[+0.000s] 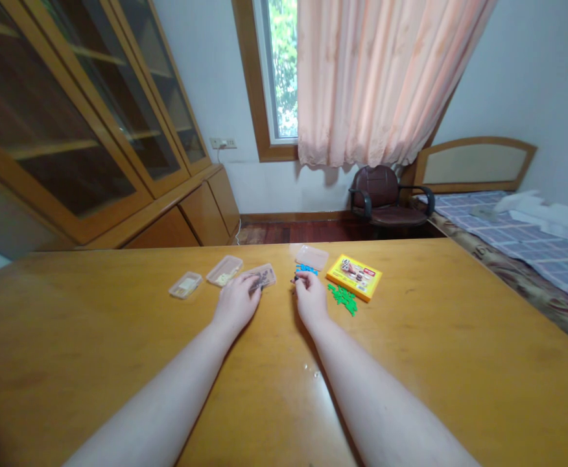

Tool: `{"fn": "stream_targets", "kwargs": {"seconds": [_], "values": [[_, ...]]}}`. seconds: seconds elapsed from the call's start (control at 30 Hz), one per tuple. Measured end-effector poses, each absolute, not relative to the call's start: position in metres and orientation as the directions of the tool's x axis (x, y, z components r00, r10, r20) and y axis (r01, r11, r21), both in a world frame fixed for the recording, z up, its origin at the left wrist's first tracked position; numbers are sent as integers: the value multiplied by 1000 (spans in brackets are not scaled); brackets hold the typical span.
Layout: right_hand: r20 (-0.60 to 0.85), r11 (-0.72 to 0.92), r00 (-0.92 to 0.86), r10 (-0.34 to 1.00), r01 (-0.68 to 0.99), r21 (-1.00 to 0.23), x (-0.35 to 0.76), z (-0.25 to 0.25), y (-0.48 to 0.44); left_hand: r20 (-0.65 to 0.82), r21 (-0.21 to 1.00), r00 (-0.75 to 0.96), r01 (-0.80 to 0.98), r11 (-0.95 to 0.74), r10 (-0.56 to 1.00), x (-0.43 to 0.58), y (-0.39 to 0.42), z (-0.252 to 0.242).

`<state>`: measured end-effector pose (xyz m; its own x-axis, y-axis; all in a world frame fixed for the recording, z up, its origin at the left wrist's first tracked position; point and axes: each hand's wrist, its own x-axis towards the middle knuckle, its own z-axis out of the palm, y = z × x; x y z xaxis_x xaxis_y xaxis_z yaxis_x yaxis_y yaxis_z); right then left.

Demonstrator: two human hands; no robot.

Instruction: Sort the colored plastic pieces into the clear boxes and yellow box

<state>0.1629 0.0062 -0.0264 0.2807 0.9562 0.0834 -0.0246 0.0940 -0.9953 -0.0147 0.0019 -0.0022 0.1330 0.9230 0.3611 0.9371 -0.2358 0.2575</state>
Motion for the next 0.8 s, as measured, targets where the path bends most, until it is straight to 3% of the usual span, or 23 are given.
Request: {"fn": "stream_targets", "kwargs": {"seconds": [0.23,0.37,0.47,0.6,0.7,0.8], "values": [[105,92,268,958,61,-994,164,-30,6,233,250,271,912,-327,934,-14,5,-8],[161,134,241,957,125,-983,163,-28,2,166,291,267,907,-306,949,-14,10,-13],[245,200,199,949,219,-955,162,-23,-8,227,292,216,915,-278,950,-10,7,-11],[379,304,217,900,314,-899,163,-5,-24,329,316,257,876,-363,908,-7,2,-5],[427,285,134,894,564,-775,171,13,-21,300,321,236,887,-331,924,-8,2,-5],[366,159,52,929,838,-522,189,27,1,237,314,212,907,-281,948,-11,6,-8]]}}
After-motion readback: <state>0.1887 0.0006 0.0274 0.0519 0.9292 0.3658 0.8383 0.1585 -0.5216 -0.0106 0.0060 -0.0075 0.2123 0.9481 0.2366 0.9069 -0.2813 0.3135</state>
